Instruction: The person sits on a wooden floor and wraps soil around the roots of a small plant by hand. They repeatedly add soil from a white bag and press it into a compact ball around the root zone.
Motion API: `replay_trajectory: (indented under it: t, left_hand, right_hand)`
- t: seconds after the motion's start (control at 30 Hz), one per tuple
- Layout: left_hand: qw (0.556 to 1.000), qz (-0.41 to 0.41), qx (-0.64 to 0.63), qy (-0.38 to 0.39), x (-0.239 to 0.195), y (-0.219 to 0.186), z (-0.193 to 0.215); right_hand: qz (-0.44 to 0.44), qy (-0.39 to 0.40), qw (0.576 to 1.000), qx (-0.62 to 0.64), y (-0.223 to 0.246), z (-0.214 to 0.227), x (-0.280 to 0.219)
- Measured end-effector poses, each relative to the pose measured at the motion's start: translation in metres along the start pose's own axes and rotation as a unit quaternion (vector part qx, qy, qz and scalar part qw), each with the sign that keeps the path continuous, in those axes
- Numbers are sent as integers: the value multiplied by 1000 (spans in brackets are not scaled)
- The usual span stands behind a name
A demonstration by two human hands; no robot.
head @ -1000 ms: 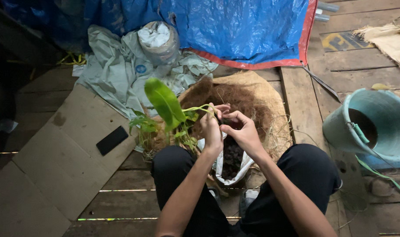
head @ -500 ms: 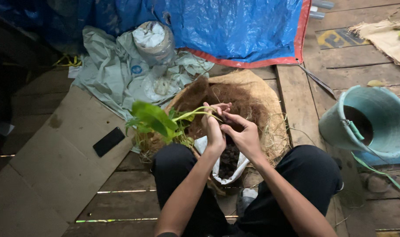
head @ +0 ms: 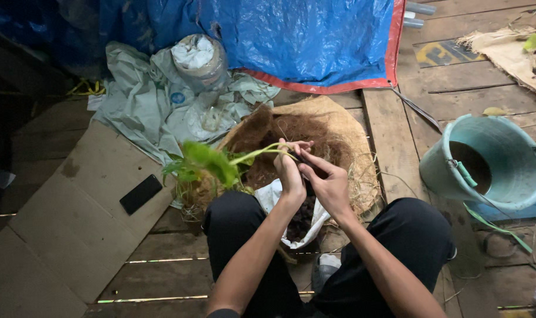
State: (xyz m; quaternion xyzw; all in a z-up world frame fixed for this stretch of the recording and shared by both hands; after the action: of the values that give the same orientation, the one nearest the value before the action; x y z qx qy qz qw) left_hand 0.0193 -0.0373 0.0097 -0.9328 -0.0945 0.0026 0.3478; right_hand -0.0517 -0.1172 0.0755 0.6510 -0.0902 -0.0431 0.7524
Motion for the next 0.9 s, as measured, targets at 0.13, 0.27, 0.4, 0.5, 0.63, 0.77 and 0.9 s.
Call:
replay_trajectory:
  t: [0.13, 0.27, 0.4, 0.5, 0.63, 0.77, 0.9]
  left_hand:
    - [1000, 0, 20, 2, 1, 4, -1]
    - [998, 24, 51, 16, -2, 2, 0]
    - [996, 63, 43, 37, -5, -5, -1]
    - [993, 60, 73, 70, -8, -16, -4]
    - [991, 92, 43, 89, -9, -30, -8]
    - [986, 58, 51, 146, -16, -46, -8]
    - [964, -49, 174, 194, -18, -61, -10]
  right_hand:
    - [71, -5, 997, -37, -4, 2, -3]
    - [44, 25, 999, 10, -11, 8, 3]
    - [-23, 44, 994, 96, -19, 7, 7]
    - [-20, 35, 996, 76, -23, 9, 9]
    - [-20, 36, 989, 139, -26, 9, 14]
    - [-27, 40, 990, 135, -21, 5, 11]
    - [57, 71, 987, 129, -9, 0, 6]
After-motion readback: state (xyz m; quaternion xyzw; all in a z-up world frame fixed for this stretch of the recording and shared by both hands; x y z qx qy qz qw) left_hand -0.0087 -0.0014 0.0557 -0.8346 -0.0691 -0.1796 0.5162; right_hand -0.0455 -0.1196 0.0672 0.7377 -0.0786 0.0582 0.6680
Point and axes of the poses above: each hand's wrist, its own x-axis towards the middle knuckle, its own z-axis out of the back of the hand, y = z × x, the point moved 1 cm from there along x, towards the middle knuckle, and after that the axes turned 4 degrees about -z, right-handed, at the moved point
